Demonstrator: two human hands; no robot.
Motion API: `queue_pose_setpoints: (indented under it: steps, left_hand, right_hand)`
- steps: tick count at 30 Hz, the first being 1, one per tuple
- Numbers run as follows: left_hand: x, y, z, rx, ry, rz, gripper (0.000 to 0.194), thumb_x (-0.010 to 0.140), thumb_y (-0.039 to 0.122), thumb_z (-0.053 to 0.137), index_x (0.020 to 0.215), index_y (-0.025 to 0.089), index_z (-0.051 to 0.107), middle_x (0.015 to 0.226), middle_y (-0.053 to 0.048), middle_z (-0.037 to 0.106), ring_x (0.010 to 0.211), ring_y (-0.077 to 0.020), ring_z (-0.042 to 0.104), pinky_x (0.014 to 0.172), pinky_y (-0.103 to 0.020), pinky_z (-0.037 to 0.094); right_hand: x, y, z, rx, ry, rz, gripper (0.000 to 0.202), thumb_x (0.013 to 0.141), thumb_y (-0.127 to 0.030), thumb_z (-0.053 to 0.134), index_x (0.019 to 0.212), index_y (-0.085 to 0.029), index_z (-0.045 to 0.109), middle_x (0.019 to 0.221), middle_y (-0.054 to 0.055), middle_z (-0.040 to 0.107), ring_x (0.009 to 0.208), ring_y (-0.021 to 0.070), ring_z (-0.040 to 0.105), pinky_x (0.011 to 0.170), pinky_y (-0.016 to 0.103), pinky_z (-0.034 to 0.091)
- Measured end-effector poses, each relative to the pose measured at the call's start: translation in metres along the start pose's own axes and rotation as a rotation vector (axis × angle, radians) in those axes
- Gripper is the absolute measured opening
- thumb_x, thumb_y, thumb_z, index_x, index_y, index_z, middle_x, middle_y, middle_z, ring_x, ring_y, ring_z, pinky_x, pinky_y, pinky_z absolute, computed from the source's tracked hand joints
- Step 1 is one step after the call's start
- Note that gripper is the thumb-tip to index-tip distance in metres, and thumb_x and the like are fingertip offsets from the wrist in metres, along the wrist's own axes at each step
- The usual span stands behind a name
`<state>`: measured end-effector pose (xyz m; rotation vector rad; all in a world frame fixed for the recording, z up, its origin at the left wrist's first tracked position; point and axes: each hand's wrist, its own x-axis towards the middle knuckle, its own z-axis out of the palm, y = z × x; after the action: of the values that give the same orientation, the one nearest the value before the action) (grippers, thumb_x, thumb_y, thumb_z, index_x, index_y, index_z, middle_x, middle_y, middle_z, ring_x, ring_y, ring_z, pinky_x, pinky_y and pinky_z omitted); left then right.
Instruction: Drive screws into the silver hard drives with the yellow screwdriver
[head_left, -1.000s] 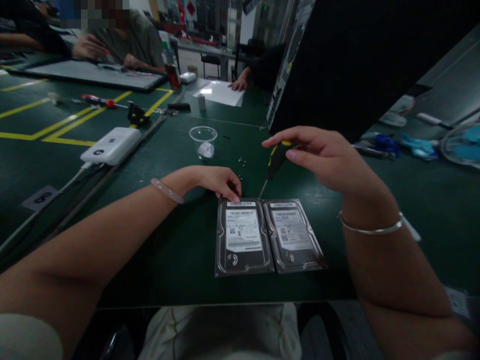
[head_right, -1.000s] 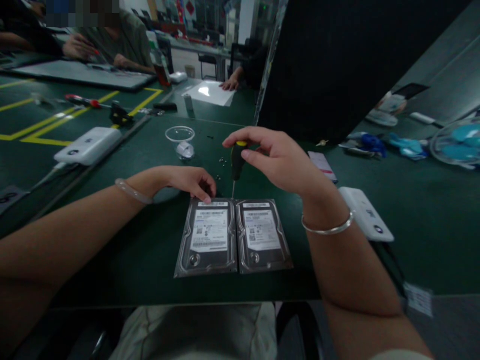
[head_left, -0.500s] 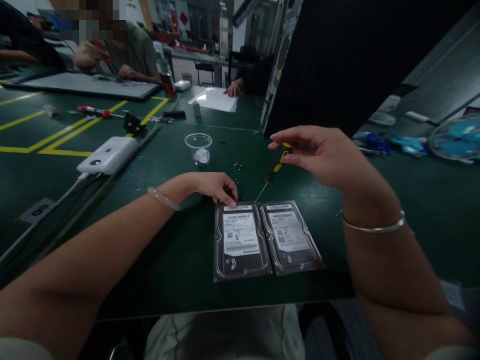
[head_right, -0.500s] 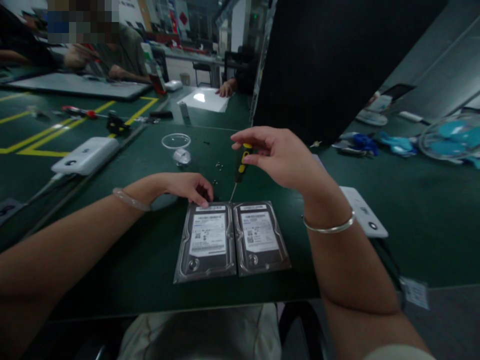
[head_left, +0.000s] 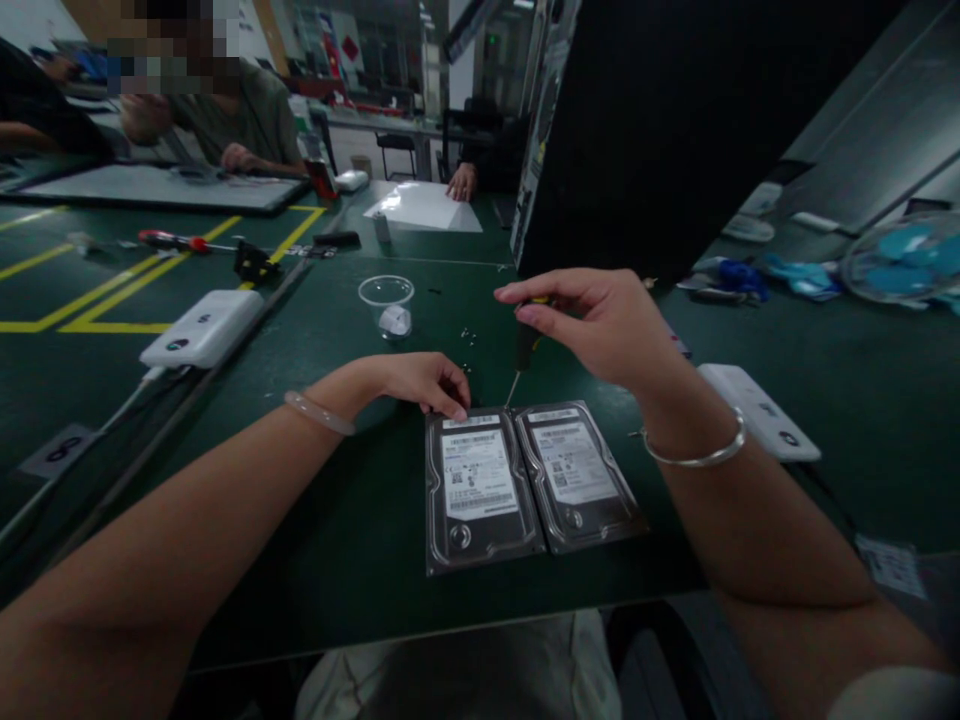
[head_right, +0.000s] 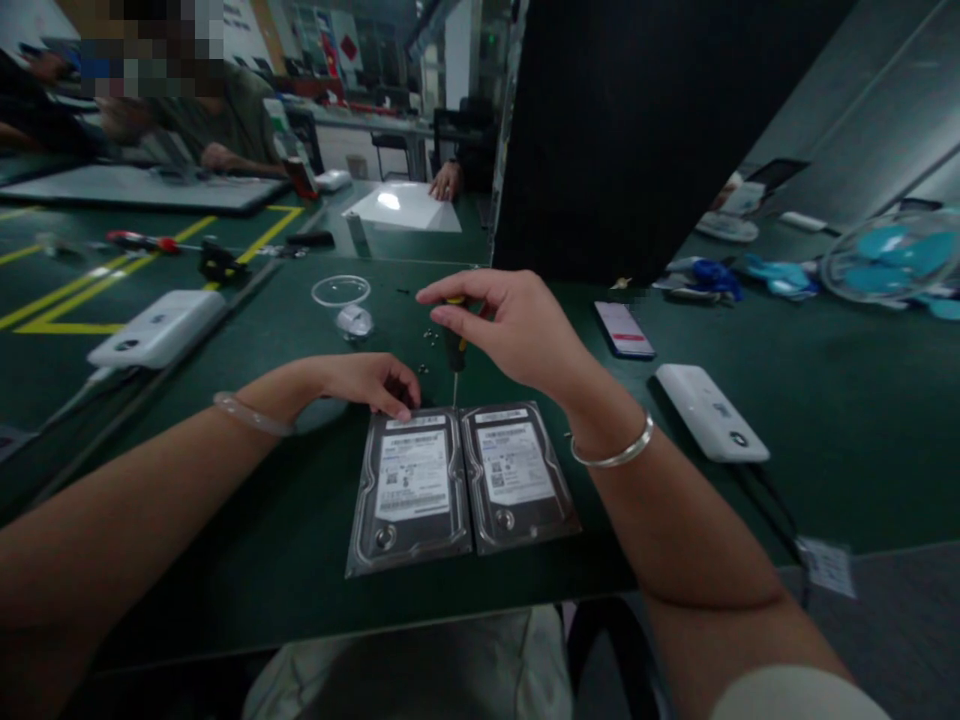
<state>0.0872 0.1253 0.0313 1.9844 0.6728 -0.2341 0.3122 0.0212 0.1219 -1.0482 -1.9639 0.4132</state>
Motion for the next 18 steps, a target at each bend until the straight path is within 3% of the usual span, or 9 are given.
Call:
queue_pose_setpoints:
  steps: [4, 7, 11, 13, 15, 18]
  left_hand:
    - [0.0, 0.0, 0.001, -0.021, 0.016, -0.006, 0.047, 0.068, 0.052, 0.079, 0.098, 0.017, 0.07, 0.088, -0.003, 0.07, 0.075, -0.0144, 0.061, 0.063, -0.024, 0.044]
    - [0.0, -0.001, 0.001, -0.016, 0.01, -0.003, 0.046, 0.069, 0.052, 0.078, 0.099, 0.018, 0.071, 0.088, -0.002, 0.07, 0.075, -0.0142, 0.061, 0.064, -0.024, 0.044]
    - [0.0, -0.002, -0.001, 0.013, 0.009, 0.006, 0.046, 0.069, 0.053, 0.078, 0.099, 0.018, 0.071, 0.091, -0.003, 0.071, 0.077, -0.0149, 0.062, 0.066, -0.024, 0.044]
    - [0.0, -0.002, -0.001, 0.026, 0.003, 0.006, 0.047, 0.069, 0.054, 0.077, 0.1, 0.018, 0.071, 0.092, -0.003, 0.072, 0.078, -0.0151, 0.063, 0.066, -0.024, 0.044]
    - [0.0, -0.001, -0.002, 0.037, -0.002, 0.003, 0.049, 0.069, 0.055, 0.077, 0.101, 0.018, 0.071, 0.092, -0.003, 0.072, 0.078, -0.015, 0.062, 0.066, -0.024, 0.044]
    - [0.0, -0.001, -0.002, 0.048, 0.0, -0.001, 0.049, 0.07, 0.055, 0.077, 0.102, 0.018, 0.071, 0.091, -0.003, 0.072, 0.076, -0.0144, 0.062, 0.066, -0.024, 0.044]
  right_hand:
    - [0.0, 0.003, -0.004, 0.017, -0.13, 0.024, 0.028, 0.093, -0.015, 0.053, 0.115, -0.018, 0.07, 0.122, 0.004, 0.073, 0.103, 0.0145, 0.069, 0.09, 0.032, 0.054]
    - [0.0, 0.006, 0.001, -0.039, -0.089, -0.009, 0.029, 0.096, -0.015, 0.045, 0.111, -0.016, 0.07, 0.11, 0.004, 0.073, 0.096, 0.0128, 0.067, 0.088, 0.031, 0.052]
    - [0.001, 0.008, 0.009, -0.151, 0.049, -0.118, 0.021, 0.094, -0.031, 0.062, 0.101, -0.017, 0.076, 0.098, 0.004, 0.069, 0.093, 0.0151, 0.064, 0.087, 0.032, 0.052]
    - [0.002, 0.008, 0.009, -0.232, 0.107, -0.13, 0.02, 0.087, -0.029, 0.071, 0.102, -0.018, 0.079, 0.097, 0.006, 0.067, 0.092, 0.0164, 0.064, 0.086, 0.034, 0.053]
    - [0.002, 0.009, 0.004, -0.265, 0.112, -0.102, 0.026, 0.082, -0.027, 0.076, 0.106, -0.02, 0.08, 0.095, 0.005, 0.067, 0.089, 0.0172, 0.064, 0.083, 0.035, 0.054]
    - [0.002, 0.009, -0.005, -0.111, 0.036, -0.018, 0.04, 0.077, -0.023, 0.079, 0.117, -0.023, 0.076, 0.1, 0.004, 0.073, 0.093, 0.0181, 0.068, 0.087, 0.037, 0.057]
